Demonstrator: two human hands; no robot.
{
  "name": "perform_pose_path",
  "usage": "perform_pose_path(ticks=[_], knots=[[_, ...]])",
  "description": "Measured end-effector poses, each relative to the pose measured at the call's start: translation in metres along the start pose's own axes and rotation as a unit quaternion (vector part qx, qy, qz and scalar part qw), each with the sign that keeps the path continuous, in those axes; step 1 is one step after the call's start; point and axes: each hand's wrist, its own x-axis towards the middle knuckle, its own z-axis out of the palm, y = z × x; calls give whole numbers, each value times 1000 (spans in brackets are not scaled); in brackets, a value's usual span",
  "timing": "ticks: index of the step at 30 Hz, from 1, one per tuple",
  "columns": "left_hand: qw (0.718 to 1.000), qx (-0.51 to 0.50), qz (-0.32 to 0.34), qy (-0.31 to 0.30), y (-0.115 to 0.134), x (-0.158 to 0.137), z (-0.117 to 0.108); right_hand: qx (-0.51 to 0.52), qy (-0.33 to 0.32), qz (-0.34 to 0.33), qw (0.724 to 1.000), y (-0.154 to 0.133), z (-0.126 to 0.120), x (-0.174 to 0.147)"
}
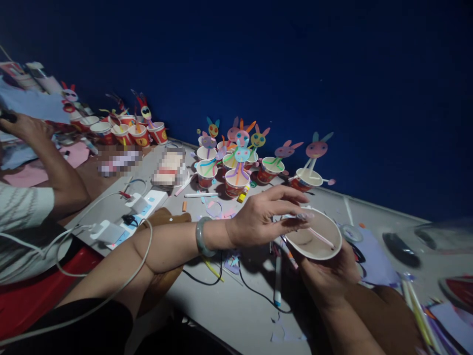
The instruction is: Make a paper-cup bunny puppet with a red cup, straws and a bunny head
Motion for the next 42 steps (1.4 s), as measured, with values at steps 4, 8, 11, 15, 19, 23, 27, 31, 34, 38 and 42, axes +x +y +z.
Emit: perform_pose_path(ticks=[4,8,11,15,19,23,27,31,34,38,42], knots=[[999,13,45,-4,2,0,-3,4,10,12,1000,-1,1,2],[999,16,24,-14,3,0,-4,8,17,19,1000,-3,3,3],[999,8,-5,-32,3,0,-3,18,19,51,998,-4,4,4],[998,-12,-49,-37,4,2,-3,9,21,56,998,-4,4,4],[998,-26,-47,-34,3,4,-5,1,19,46,999,-1,3,1],[998,-30,-41,-37,2,6,-6,7,22,52,998,0,2,0],[997,-25,-46,-55,2,6,-8,-5,27,73,997,0,1,-1],[997,-24,-41,-67,2,6,-8,-13,17,68,997,0,0,0],[996,-24,-46,-70,0,5,-8,-2,10,66,998,-2,1,1],[997,-27,-39,-67,-3,4,-7,20,14,90,996,-3,2,1],[998,-30,-29,-37,-3,2,-3,22,16,75,997,-1,3,-1]])
